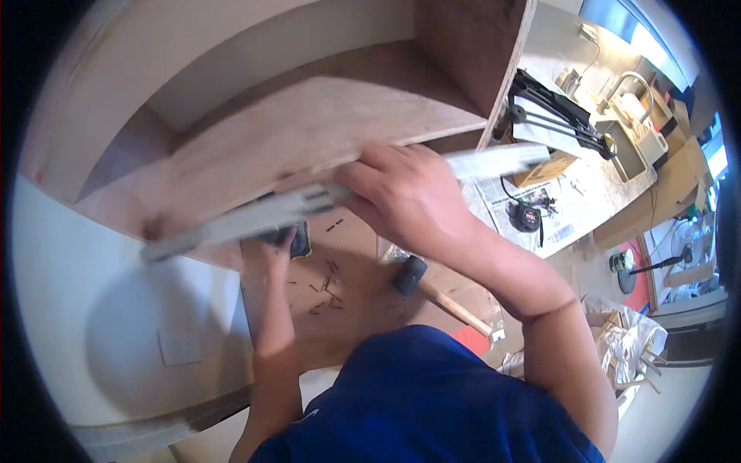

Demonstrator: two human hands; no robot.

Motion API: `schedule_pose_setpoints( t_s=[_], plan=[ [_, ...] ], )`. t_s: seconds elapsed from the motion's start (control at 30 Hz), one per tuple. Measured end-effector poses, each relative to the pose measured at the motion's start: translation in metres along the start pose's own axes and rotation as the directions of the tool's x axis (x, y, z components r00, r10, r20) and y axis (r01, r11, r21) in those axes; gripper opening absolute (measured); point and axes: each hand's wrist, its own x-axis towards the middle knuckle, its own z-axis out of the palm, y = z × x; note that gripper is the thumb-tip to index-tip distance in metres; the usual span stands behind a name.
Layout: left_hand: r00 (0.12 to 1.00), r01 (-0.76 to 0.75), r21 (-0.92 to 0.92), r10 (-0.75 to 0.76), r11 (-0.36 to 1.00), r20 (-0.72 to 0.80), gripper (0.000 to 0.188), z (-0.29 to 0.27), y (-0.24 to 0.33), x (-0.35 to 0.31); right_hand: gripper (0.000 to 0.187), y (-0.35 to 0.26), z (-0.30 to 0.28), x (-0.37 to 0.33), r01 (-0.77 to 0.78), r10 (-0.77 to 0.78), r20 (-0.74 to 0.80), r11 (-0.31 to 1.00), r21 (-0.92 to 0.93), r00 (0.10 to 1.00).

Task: The person measures a wooden cabinet structure using a tape measure and level, then marks the wood with a pencil. They use a cordless drill to drive screws into the cabinet frame and handle a wooden panel, positioning it for installation.

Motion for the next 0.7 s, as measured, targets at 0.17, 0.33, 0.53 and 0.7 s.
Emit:
schedule_pose_setpoints(
  t_s=[0.17, 0.33, 0.53, 0.7],
  plan=[
    [0.989, -0.076, -0.011, 0.076, 0.997, 0.128, 0.065, -0.051, -0.007, -0.017, 0.029, 0.036, -0.048, -0.144, -0.365, 0.271, 0.256, 0.805, 0.468, 0.928],
    [0.989, 0.01, -0.038, -0.004, 0.999, 0.145, 0.083, -0.093, -0.045, -0.023, 0.029, 0.084, -0.058, -0.289, -0.783, 0.646, 0.446, 0.468, 0.41, 0.62],
    [0.986, 0.159, 0.15, -0.164, 0.976, 0.023, 0.082, -0.116, -0.035, -0.04, 0.032, 0.147, 0.0, -0.342, -0.906, 0.834, 0.354, 0.385, 0.177, 0.424],
    [0.98, 0.2, 0.231, -0.197, 0.952, -0.036, 0.077, -0.116, 0.008, -0.05, 0.042, 0.181, 0.067, -0.317, -0.896, 0.821, 0.37, 0.436, 0.086, 0.435]
  ],
)
